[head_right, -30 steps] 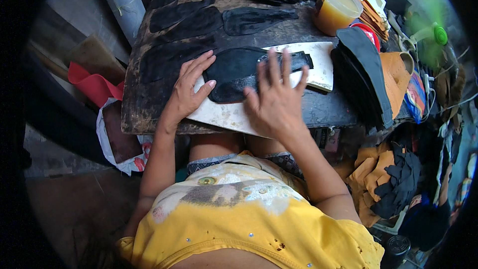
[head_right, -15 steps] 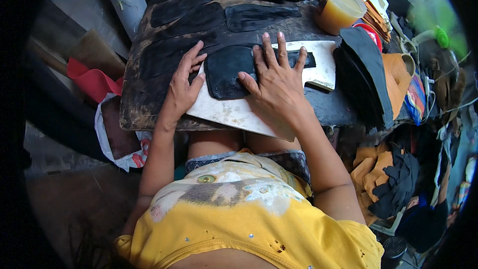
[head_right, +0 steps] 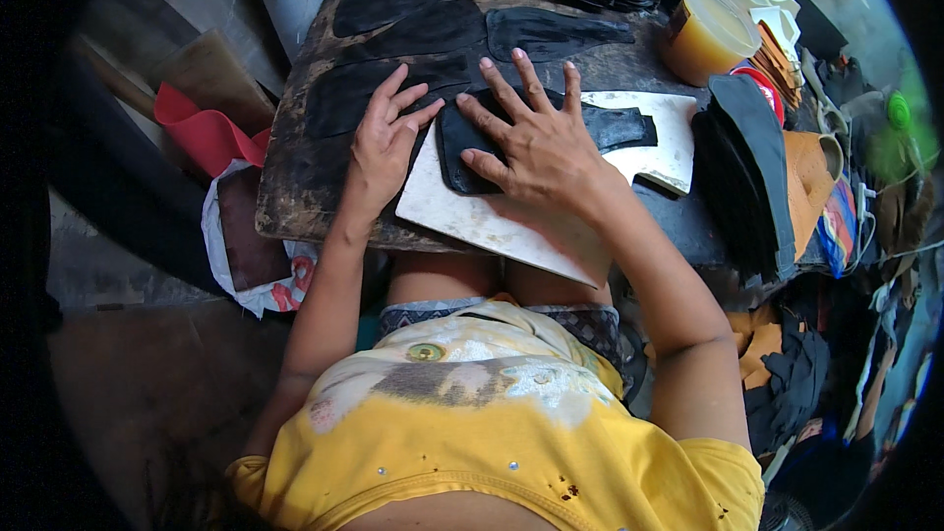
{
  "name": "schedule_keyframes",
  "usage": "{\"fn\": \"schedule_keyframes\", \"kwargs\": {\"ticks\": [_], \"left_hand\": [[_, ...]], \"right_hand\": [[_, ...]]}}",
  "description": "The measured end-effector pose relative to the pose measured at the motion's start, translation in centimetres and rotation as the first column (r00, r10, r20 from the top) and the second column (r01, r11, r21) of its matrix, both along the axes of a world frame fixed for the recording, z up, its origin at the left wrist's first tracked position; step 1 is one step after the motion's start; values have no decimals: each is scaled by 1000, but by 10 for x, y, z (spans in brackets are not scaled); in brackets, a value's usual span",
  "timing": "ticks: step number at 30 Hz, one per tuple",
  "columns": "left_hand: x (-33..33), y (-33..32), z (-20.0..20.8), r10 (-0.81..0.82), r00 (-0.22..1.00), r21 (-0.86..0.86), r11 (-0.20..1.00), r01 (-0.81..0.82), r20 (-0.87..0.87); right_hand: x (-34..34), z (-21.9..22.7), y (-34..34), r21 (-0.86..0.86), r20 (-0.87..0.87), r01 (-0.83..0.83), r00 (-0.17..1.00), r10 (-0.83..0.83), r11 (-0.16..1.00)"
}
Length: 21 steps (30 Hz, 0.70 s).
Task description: The person repeatedly applies a liquid from a small container onto black shoe sole pieces using a brush, then rubs the liquid into the surface with their fingers. They handle multiple sole pieces one at a time, placing each treated piece aside on the workbench.
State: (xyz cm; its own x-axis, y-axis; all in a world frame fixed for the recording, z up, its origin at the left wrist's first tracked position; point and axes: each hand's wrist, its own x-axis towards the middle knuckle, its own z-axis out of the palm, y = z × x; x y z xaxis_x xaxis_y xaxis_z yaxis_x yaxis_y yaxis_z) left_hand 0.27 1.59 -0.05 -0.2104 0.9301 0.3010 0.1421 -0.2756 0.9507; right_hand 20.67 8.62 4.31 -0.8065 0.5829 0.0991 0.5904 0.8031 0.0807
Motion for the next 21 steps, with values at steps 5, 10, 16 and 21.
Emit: {"fn": "schedule_keyframes", "kwargs": {"ticks": [5,10,16,21], "left_hand": [[-1,2,1,3,999,-38,999,-1,45],[-1,1,3,4,998,-55,998,-7,-62],[-1,2,5,49,933,49,998,-34,-358],[-2,2,11,14,921,-1,1000,-15,-389]], "right_hand": [[-3,1,12,29,-10,-123,992,123,992],[11,7,15,-54,-48,-258,966,255,965],[26,10,2,-93,-40,-307,952,304,947],[20,8,-25,-65,-85,-252,966,246,966]]}}
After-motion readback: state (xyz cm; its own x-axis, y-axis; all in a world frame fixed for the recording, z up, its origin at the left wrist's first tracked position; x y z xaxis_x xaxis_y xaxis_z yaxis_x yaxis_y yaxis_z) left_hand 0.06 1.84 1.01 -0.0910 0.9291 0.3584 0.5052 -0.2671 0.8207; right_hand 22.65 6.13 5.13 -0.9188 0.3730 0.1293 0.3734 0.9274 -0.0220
